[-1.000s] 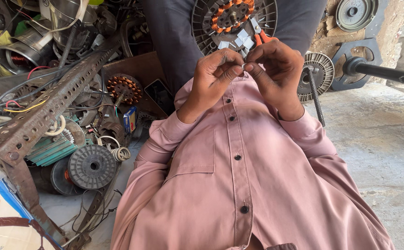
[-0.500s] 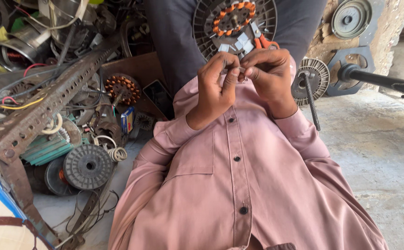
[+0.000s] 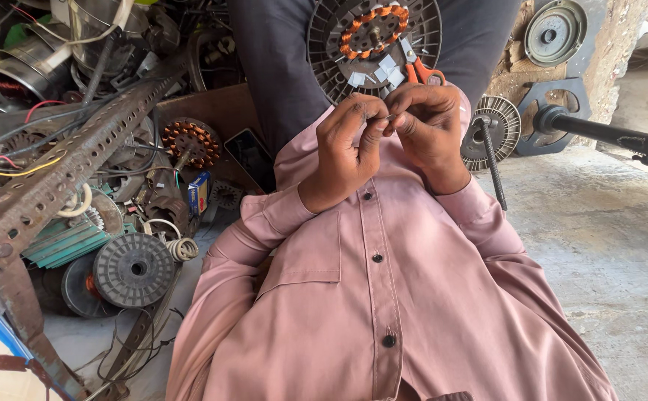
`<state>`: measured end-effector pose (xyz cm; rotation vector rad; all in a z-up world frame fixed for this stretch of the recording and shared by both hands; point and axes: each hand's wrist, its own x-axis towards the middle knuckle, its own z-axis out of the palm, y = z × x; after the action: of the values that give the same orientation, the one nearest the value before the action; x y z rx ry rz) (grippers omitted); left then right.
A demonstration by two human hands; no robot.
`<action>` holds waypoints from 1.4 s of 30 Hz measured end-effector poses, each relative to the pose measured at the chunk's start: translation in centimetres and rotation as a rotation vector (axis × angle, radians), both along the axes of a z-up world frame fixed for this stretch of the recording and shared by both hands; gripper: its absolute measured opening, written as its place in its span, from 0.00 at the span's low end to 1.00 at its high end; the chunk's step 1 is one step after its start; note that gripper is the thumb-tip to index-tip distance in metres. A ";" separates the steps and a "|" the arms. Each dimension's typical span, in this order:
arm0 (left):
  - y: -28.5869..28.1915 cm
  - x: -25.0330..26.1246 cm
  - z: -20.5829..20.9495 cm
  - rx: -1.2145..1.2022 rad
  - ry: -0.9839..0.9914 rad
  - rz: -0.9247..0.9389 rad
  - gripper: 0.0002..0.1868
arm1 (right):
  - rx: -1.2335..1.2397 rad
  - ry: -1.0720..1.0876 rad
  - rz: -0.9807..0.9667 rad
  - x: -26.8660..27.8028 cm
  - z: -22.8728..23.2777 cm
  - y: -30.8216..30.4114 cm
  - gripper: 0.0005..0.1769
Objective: The person is repairing an electric motor rotor by hand. They insert small white insulating paper pieces between the copper windings and use a screwdriver to press them into place. The person also uses scissors to trim excess paper and a pen to mark the component.
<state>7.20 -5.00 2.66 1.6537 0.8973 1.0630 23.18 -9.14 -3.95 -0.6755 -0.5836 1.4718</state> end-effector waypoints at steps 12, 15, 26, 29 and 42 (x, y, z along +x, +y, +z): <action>1.6 0.1 -2.4 -0.132 -0.071 0.005 0.03 | 0.016 -0.252 -0.195 -1.5 -0.6 0.7 0.17; 2.8 -0.3 -2.8 -0.046 -0.004 0.013 0.04 | 0.031 -0.365 -0.172 -0.8 -0.5 1.4 0.12; 10.8 -0.6 -7.8 -0.193 0.027 -0.079 0.16 | 0.094 -1.085 -0.238 2.9 1.4 7.7 0.06; 10.2 -0.8 -8.0 -0.208 0.080 -0.128 0.16 | 0.317 -1.328 -0.263 3.8 1.5 9.0 0.06; 8.1 -0.9 -10.3 0.589 0.358 0.180 0.16 | 0.620 -1.493 0.001 4.5 3.3 12.8 0.07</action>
<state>6.28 3.10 -7.59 2.3416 1.0380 1.2554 27.72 3.62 -0.68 -1.1795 -2.0426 0.4591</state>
